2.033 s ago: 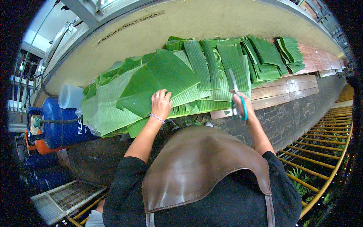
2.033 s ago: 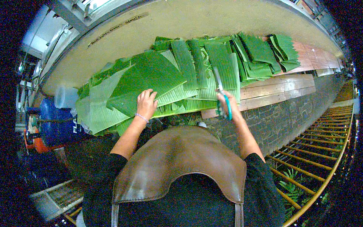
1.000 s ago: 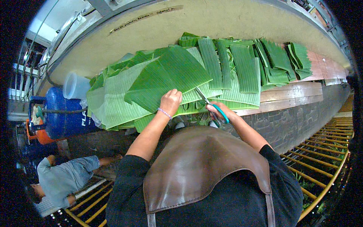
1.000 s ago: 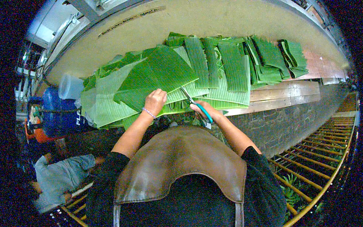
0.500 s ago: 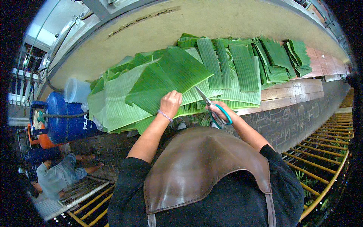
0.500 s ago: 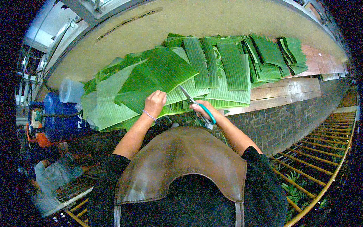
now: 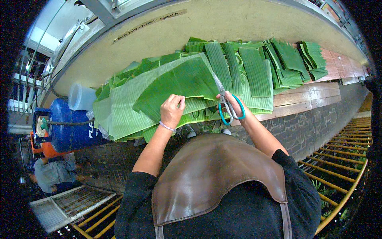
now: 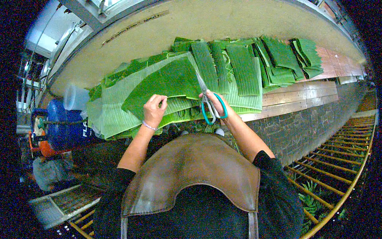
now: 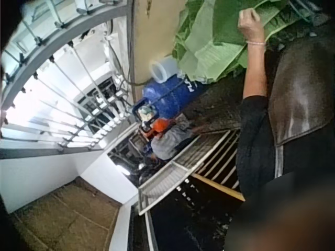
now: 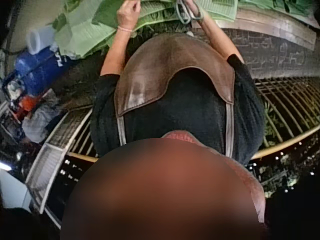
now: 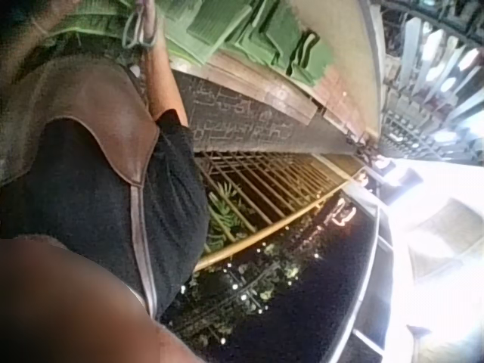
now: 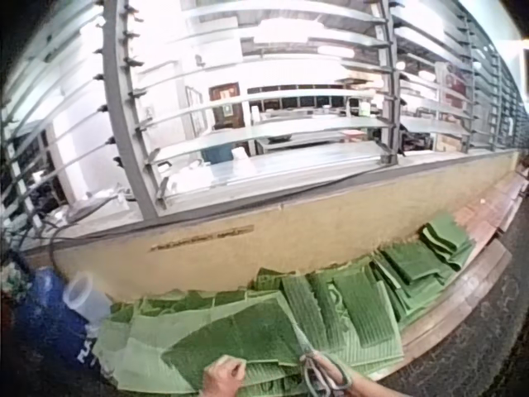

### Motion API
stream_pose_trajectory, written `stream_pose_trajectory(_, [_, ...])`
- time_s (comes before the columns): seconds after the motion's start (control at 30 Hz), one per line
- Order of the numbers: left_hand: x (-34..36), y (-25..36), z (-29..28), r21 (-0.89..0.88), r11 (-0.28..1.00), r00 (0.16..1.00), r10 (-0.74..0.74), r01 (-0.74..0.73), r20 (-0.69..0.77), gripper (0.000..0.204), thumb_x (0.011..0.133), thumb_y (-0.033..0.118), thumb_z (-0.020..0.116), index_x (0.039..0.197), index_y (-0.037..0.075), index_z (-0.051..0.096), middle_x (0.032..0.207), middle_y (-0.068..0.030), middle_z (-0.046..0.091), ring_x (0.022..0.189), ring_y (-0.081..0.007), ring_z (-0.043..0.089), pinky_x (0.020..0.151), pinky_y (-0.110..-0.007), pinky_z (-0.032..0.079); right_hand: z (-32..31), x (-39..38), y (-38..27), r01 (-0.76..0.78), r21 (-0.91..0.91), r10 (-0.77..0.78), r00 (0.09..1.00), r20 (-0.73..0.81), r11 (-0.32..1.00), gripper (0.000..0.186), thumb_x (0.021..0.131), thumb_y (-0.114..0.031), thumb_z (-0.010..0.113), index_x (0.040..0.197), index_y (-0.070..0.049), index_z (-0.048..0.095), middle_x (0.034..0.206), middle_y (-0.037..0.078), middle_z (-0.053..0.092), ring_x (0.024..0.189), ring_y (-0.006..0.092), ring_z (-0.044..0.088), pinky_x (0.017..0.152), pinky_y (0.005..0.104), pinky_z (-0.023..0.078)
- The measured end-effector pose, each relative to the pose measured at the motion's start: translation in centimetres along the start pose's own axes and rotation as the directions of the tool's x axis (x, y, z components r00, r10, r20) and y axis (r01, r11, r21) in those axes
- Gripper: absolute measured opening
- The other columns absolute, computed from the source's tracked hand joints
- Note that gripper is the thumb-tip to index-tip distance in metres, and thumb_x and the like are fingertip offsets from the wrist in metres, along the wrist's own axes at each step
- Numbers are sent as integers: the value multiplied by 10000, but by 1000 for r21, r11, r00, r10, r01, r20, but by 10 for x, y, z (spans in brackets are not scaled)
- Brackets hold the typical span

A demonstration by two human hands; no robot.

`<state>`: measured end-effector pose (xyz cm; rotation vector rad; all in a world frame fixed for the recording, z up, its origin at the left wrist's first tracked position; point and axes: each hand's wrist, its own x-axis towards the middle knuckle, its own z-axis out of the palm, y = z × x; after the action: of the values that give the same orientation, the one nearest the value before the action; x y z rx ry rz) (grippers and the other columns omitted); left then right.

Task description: The person uses shears to cut large green leaves into smaller rectangular pieces on a wooden workbench. The person repeatedly picks up leaves, trims edges, and stacks the cut pieces into a neat pile.

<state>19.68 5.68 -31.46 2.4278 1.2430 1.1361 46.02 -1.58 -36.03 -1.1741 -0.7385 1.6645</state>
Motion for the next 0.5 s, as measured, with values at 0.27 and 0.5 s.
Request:
stream_pose_trajectory(0.27, [-10,17,3,42,993,991,106,-110,79,82,716,49,674,756,67,605,751,-74,607,695,-252,614,601,-344,508,1,-2,8,-194,391,143,977,158,900,621,895,-619,371,1209,-102,515,1089,110,576,949,283,607,821,439,504])
stream_pose_trajectory(0.5, [-6,34,9,-3,998,994,58,-58,96,84,715,42,667,763,71,604,752,-75,603,688,-261,607,603,-353,506,-20,6,6,-56,411,40,998,47,910,523,910,-513,471,1133,-45,542,1084,129,595,906,269,640,780,393,538])
